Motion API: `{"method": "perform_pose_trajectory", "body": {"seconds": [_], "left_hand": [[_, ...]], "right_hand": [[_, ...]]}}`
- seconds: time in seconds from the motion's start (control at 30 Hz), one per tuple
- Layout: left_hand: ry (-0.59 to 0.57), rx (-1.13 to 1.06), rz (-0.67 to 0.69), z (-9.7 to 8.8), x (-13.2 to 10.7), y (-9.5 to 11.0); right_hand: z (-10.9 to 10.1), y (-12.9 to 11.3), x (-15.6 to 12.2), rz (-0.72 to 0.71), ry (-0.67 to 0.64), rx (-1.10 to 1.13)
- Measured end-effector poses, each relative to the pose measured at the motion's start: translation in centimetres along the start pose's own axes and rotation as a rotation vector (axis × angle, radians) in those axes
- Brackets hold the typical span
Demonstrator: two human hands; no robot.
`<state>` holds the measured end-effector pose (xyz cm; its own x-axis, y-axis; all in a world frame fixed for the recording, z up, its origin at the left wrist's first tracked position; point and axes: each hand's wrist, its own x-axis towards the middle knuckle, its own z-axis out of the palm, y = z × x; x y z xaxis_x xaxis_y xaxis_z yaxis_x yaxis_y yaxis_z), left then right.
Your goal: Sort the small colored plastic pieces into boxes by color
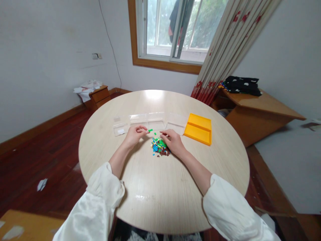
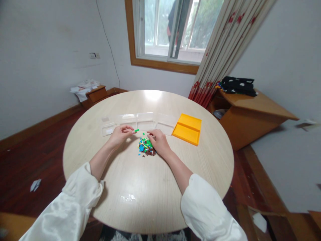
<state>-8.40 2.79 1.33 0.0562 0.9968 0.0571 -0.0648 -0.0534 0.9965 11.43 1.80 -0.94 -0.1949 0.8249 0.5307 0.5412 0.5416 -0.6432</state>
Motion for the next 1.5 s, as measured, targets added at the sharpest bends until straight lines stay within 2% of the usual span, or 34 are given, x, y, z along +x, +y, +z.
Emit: {"method": "perform_pose_trajectory", "body": {"seconds": [0.23, 0.77, 1.0, 1.13, 1.27, 1.4, 1.5], "left_hand": [[-0.11, 0.048, -0.022, 1.0, -0.5, -0.1], [-0.201, 0.067, -0.047, 1.5, -0.9, 0.4], [-0.179, 0.047, -0.04, 1.6, -0.9, 0.2], [-0.126, 0.046, -0.031, 1.5, -0.7, 0.1], [-0.108, 0.121, -0.013, 1.6, -0.6, -0.2], [-0.109, 0.331, 0.075, 1.7, -0.6, -0.7], [-0.137, 0.544, 0.202, 1.7, -0.7, -0.8]], "right_hand": [[-0.3, -2.0, 0.0, -0.147, -0.039, -0.028], [-0.3, -2.1, -0.1, -0.145, -0.058, -0.05], [-0.8, -2.0, 0.0, -0.143, -0.015, -0.062], [-2.5, -0.9, 0.6, -0.091, 0.135, -0.103], [-5.7, 1.3, 1.1, 0.06, 0.316, -0.226], [-8.8, 4.1, 1.1, 0.175, 0.381, -0.383], [-10.1, 5.8, 0.7, 0.315, 0.355, -0.484]]}}
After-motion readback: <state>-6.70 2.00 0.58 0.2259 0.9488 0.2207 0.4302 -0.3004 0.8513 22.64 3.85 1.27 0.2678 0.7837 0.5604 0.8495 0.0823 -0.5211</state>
